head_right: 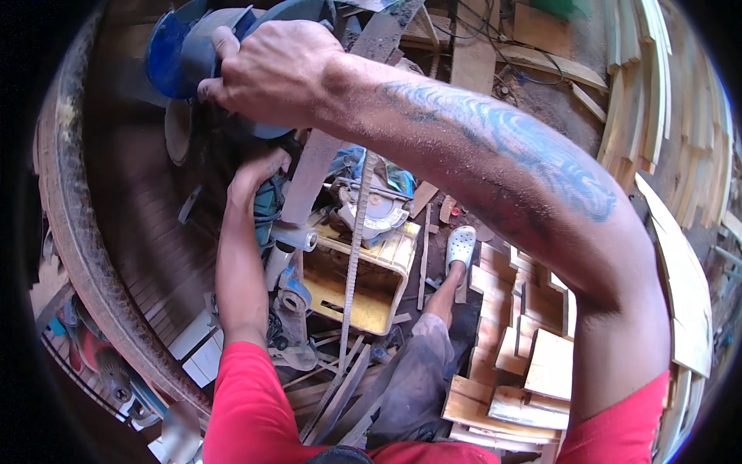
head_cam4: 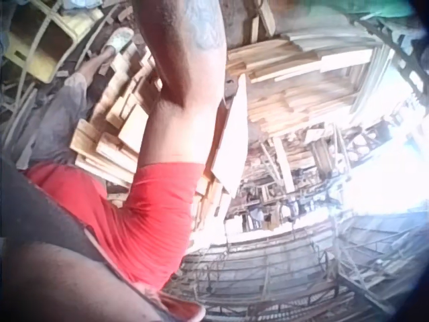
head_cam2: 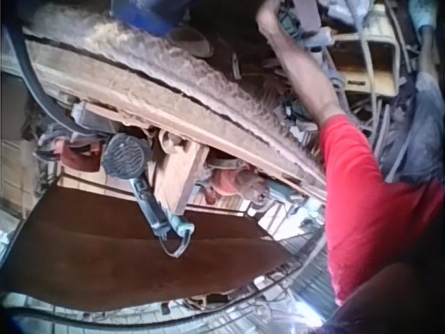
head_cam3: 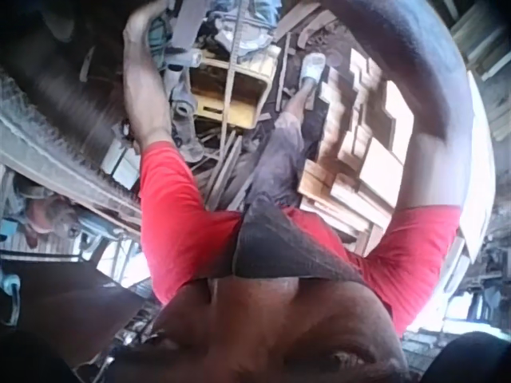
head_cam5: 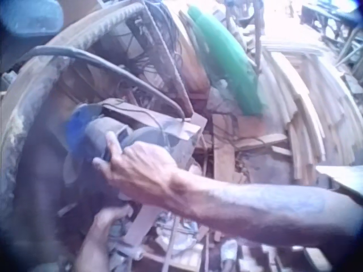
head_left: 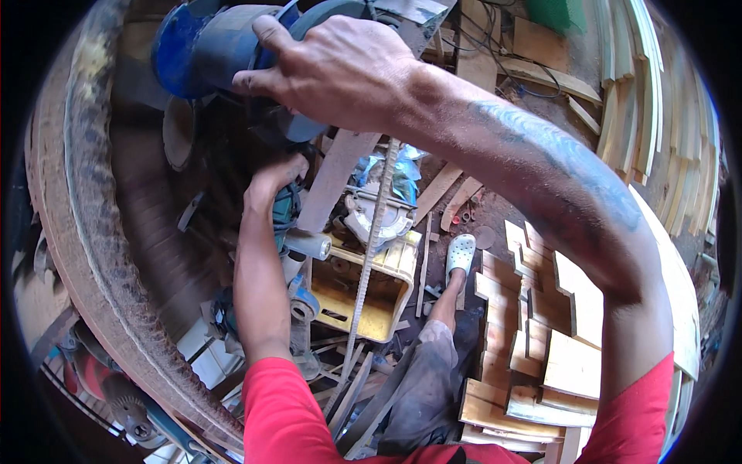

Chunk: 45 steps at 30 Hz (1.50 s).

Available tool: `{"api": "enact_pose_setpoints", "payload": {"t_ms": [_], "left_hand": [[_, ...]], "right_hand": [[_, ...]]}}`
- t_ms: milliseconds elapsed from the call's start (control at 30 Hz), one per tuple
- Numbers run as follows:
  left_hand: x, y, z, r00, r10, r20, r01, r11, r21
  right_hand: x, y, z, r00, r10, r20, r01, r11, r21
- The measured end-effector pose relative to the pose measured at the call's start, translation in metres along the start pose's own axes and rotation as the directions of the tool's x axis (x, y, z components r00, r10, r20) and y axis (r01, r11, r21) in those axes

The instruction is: The person drills a hole in a wooden cabinet with a drill, handles electrical wiring and a power strip, and winds the cord around the drill in a workshop.

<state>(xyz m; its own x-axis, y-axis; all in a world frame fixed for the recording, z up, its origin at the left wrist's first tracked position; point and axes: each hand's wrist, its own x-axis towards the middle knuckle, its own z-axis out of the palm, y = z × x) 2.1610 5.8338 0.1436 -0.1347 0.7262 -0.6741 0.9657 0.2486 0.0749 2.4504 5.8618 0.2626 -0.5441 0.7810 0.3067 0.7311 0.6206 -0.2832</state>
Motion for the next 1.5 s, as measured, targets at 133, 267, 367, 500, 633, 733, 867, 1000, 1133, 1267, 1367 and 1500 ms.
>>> {"api": "enact_pose_setpoints", "payload": {"t_ms": [133,267,367,500,633,733,867,1000,1133,1267,1367,1500], "left_hand": [[-0.006,-0.008,-0.002,0.994,-0.074,0.083,0.081,0.993,-0.082],[-0.032,0.003,0.002,0.986,-0.162,0.036,0.165,0.980,-0.108],[-0.056,-0.011,0.007,0.972,-0.227,-0.061,0.219,0.968,-0.122],[-0.126,-0.040,0.028,0.957,-0.287,-0.044,0.271,0.937,-0.219],[-0.173,-0.045,0.053,0.940,-0.310,-0.140,0.258,0.919,-0.298],[-0.206,-0.005,0.066,0.955,-0.284,-0.084,0.228,0.886,-0.404],[-0.284,0.042,0.081,0.980,-0.181,-0.081,0.107,0.826,-0.554],[-0.380,0.093,0.092,0.994,-0.010,-0.105,-0.080,0.574,-0.815],[-0.449,0.085,0.133,0.984,0.174,-0.023,-0.073,0.285,-0.956],[-0.513,0.099,0.134,0.959,0.254,0.123,0.039,0.315,-0.948],[-0.566,0.102,0.136,0.961,0.210,0.180,0.064,0.465,-0.883],[-0.645,0.102,0.140,0.989,0.116,0.095,0.015,0.552,-0.834]], "right_hand": [[0.019,0.014,-0.018,0.993,-0.078,-0.085,0.092,0.980,0.178],[0.019,0.033,-0.023,0.961,-0.252,-0.117,0.257,0.966,0.032],[0.015,0.036,-0.023,0.979,-0.205,-0.011,0.206,0.977,0.049],[0.022,0.010,-0.005,0.966,-0.215,-0.144,0.224,0.973,0.050],[0.033,-0.020,-0.009,0.987,-0.117,-0.106,0.130,0.984,0.123],[0.018,-0.017,0.000,0.989,0.108,-0.102,-0.097,0.989,0.111],[-0.002,-0.032,-0.025,0.977,0.132,0.168,-0.154,0.980,0.125],[-0.025,-0.039,-0.058,0.980,0.080,0.179,-0.110,0.981,0.162],[-0.089,-0.036,-0.084,0.981,0.157,0.116,-0.188,0.917,0.352],[-0.162,-0.057,-0.143,0.863,0.056,0.501,-0.219,0.937,0.274],[-0.208,-0.092,-0.195,0.753,-0.094,0.652,-0.137,0.946,0.294],[-0.260,-0.153,-0.239,0.563,-0.305,0.768,-0.127,0.886,0.445]]}}
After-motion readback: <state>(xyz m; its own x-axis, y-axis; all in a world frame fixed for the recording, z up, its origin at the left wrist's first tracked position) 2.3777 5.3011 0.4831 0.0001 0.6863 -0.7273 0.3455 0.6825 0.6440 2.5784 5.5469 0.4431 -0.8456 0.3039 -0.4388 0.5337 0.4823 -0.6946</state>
